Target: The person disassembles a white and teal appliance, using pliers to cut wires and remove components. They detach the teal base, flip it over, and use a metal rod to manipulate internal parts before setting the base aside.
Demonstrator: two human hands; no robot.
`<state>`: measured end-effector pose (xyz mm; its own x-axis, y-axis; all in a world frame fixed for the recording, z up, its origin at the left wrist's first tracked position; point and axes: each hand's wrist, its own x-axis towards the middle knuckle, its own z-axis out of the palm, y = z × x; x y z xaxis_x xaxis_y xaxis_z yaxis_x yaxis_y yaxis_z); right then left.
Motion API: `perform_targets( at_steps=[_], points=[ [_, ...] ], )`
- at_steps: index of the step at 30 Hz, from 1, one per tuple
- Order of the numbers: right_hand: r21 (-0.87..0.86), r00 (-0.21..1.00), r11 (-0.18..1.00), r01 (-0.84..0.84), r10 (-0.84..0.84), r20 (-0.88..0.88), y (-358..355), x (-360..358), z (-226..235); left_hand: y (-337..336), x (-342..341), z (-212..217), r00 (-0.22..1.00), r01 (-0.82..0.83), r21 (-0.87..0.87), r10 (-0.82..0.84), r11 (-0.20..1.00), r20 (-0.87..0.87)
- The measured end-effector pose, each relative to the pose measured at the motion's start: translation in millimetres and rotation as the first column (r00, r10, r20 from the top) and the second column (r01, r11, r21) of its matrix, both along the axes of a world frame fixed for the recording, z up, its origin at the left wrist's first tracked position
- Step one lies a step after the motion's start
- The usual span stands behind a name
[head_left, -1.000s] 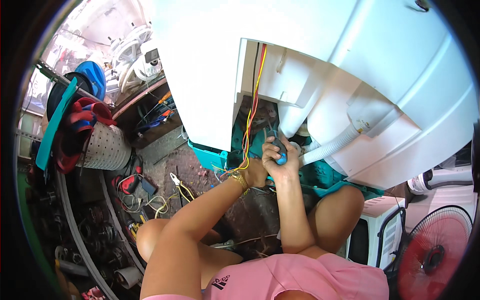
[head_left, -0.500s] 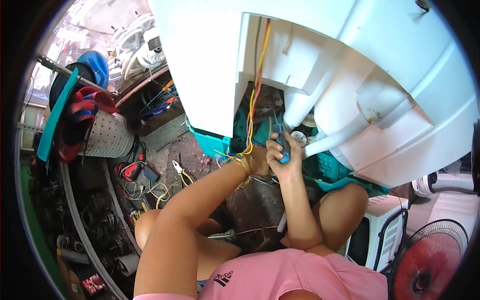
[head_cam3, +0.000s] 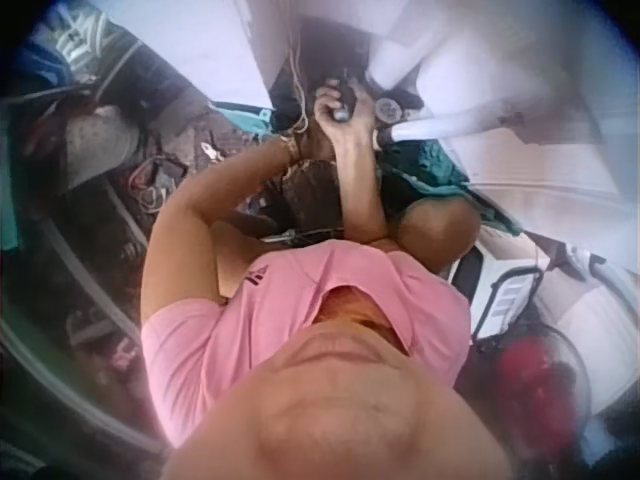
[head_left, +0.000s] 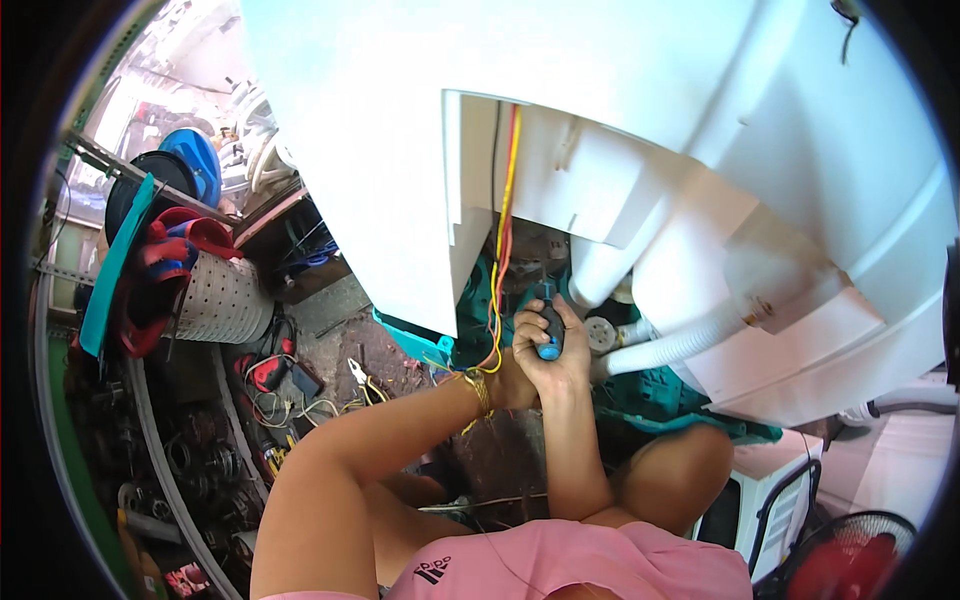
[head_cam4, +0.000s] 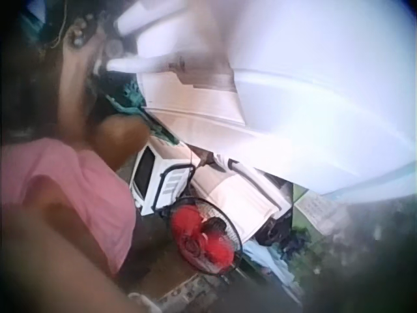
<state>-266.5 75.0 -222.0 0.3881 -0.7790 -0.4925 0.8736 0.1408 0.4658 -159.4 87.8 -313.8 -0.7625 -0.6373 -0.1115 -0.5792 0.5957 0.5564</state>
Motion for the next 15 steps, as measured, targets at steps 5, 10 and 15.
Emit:
perform_targets(
  at_steps=[5,10,15],
  points=[
    [0.055,0.999,0.997,-0.045,0.045,-0.008,-12.4,-0.9,18.6,14.7,0.4,-13.9,0.968,-0.078,-0.094,0.053,0.992,-0.246],
    [0.096,0.991,0.988,-0.119,0.112,0.074,-22.5,-10.3,19.8,13.0,4.9,-3.2,0.999,-0.014,0.112,0.017,0.994,-0.031],
    [-0.03,0.991,0.991,-0.133,0.133,-0.017,-18.7,-4.7,-17.6,-27.4,11.3,27.9,0.962,0.133,0.064,-0.145,0.989,0.233]
  ],
)
